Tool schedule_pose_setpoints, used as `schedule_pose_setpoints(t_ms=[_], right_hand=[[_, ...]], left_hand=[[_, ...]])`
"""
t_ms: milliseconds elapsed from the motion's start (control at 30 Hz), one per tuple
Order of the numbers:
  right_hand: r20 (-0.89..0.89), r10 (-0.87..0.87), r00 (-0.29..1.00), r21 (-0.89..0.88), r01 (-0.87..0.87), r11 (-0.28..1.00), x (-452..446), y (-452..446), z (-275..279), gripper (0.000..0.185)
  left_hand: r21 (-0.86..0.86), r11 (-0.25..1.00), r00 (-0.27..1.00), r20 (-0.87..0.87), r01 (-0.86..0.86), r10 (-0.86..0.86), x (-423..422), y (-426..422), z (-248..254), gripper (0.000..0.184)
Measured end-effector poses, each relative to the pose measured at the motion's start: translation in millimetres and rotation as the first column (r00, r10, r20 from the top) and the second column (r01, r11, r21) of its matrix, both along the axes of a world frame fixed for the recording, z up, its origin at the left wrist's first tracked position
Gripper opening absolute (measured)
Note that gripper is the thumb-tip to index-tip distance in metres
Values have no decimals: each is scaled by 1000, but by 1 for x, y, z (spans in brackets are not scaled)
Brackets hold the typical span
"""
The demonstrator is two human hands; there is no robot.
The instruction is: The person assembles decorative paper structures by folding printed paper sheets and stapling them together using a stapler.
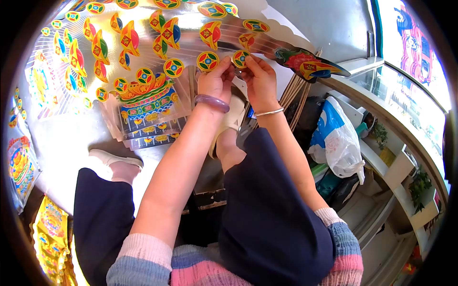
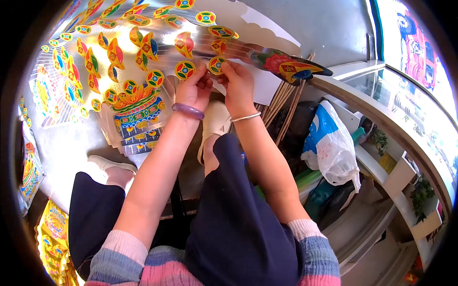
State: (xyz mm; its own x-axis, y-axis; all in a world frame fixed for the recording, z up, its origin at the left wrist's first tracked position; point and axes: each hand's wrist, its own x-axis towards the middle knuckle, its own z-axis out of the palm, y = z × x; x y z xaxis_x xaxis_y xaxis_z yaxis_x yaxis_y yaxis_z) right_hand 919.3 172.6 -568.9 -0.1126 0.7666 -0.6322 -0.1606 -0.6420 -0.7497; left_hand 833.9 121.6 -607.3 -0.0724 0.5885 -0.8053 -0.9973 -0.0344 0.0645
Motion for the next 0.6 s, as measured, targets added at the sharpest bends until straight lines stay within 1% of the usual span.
schedule_pose_setpoints(t_ms=[100,200,500,600], right_hand=[[10,2,1000,-21,-2,1000,-1,-5,1,17],[62,-18,998,-9,18,1000,-5,-8,3,20],[61,-31,998,-11,32,999,-7,-10,3,18],[64,-35,997,-18,36,999,-5,-11,-1,18]], left_hand=[[21,1000,1000,8,6,-7,1,-5,-1,12],[22,999,999,-17,27,-27,2,-5,-5,13],[-14,999,997,-72,33,-34,1,-6,0,12],[-25,999,997,-62,33,-34,0,-6,1,12]])
